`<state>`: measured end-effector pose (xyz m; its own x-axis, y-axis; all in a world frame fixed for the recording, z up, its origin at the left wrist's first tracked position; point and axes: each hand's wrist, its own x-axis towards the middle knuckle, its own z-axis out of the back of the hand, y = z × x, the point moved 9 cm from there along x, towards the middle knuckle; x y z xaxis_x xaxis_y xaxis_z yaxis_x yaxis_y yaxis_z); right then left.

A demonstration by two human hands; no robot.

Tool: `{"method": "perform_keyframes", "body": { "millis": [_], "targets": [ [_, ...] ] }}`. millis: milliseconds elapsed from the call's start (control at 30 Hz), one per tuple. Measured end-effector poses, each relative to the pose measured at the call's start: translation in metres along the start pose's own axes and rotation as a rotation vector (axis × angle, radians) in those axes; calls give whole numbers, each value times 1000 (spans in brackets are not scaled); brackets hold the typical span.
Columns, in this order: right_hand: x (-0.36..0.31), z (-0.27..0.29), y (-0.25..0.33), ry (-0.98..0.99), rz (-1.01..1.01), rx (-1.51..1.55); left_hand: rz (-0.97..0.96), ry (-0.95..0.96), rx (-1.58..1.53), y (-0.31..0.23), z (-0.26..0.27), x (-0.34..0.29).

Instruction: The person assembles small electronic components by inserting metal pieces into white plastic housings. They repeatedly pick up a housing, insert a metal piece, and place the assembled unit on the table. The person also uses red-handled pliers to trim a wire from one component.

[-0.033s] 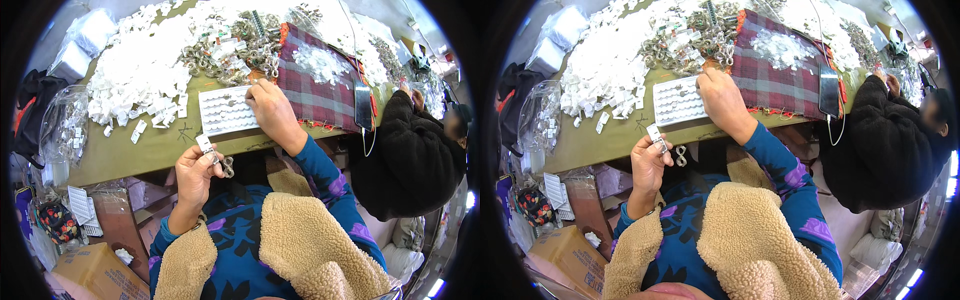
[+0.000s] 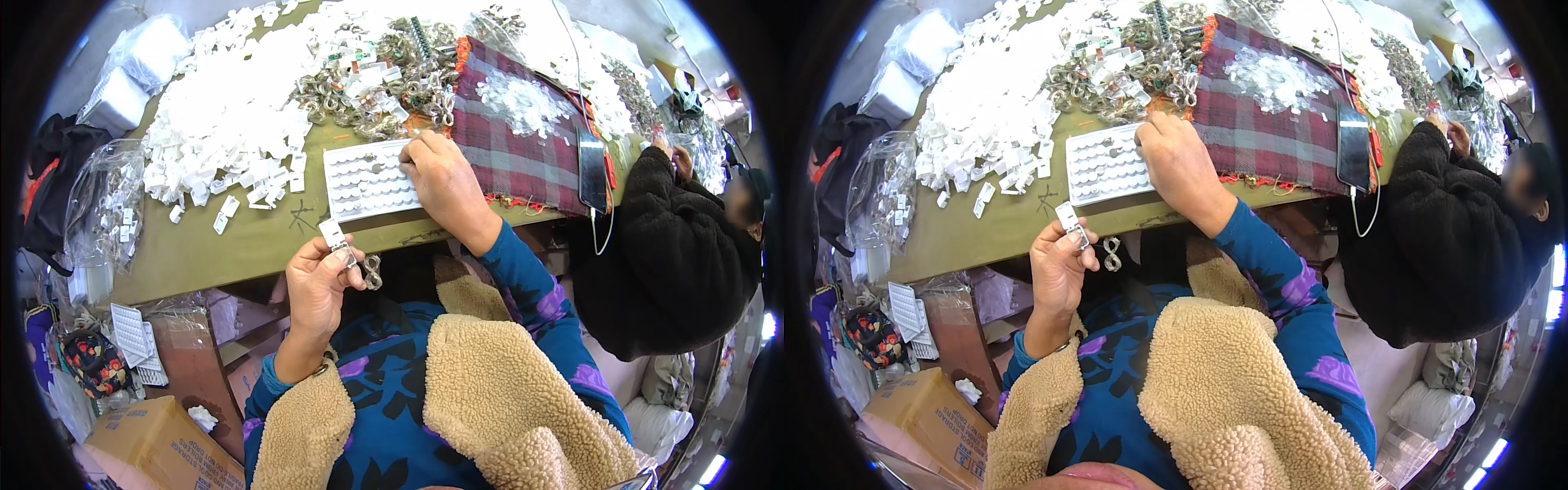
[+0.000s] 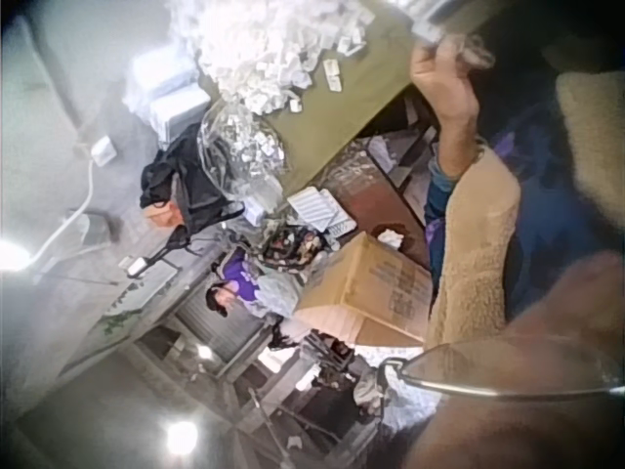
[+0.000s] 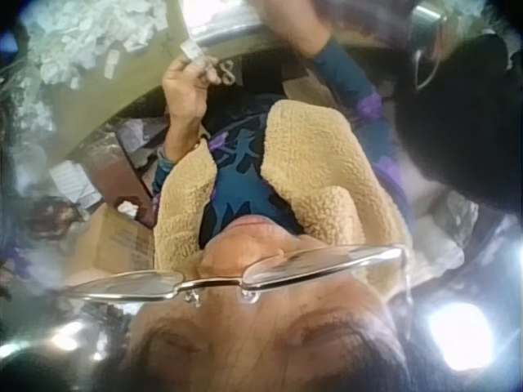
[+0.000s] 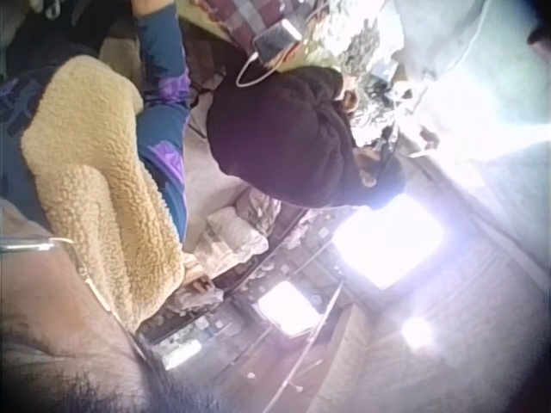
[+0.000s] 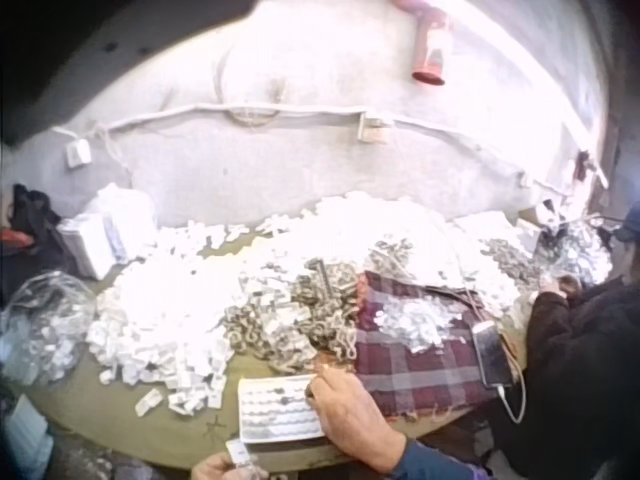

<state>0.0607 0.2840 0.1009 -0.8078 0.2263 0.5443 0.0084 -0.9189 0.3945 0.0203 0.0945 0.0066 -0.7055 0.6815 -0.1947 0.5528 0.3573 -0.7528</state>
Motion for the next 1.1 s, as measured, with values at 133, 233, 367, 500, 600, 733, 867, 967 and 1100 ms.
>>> {"method": "perform_keyframes", "body": {
  "millis": [133, 233, 367, 500, 600, 733, 867, 967, 1100],
  "targets": [
    [-2, 10, -14, -69, -109, 251, 15, 34, -49, 2, -3, -4],
    [0, 12, -20, -118, -139, 234, 34, 42, -44, 6, -5, -8],
    [2, 2, -15, -94, -95, 83, 49, 46, -31, 9, -9, -10],
    [2, -4, -12, -52, -69, -12, 58, 22, -18, 7, -12, -10],
    [6, 0, -4, -13, -40, -70, 75, -20, -25, 5, -12, -9],
    [-10, 14, 22, -25, -71, 216, 129, 37, -178, 11, -16, -9],
    [-44, 1, 60, 91, -105, 507, 144, 148, -289, 19, -25, -11],
    [-54, 5, 73, 9, -52, 453, 139, 107, -231, 21, -23, -14],
    [-53, 9, 75, -17, -16, 472, 137, 55, -123, 22, -22, -13]
  ]
}}
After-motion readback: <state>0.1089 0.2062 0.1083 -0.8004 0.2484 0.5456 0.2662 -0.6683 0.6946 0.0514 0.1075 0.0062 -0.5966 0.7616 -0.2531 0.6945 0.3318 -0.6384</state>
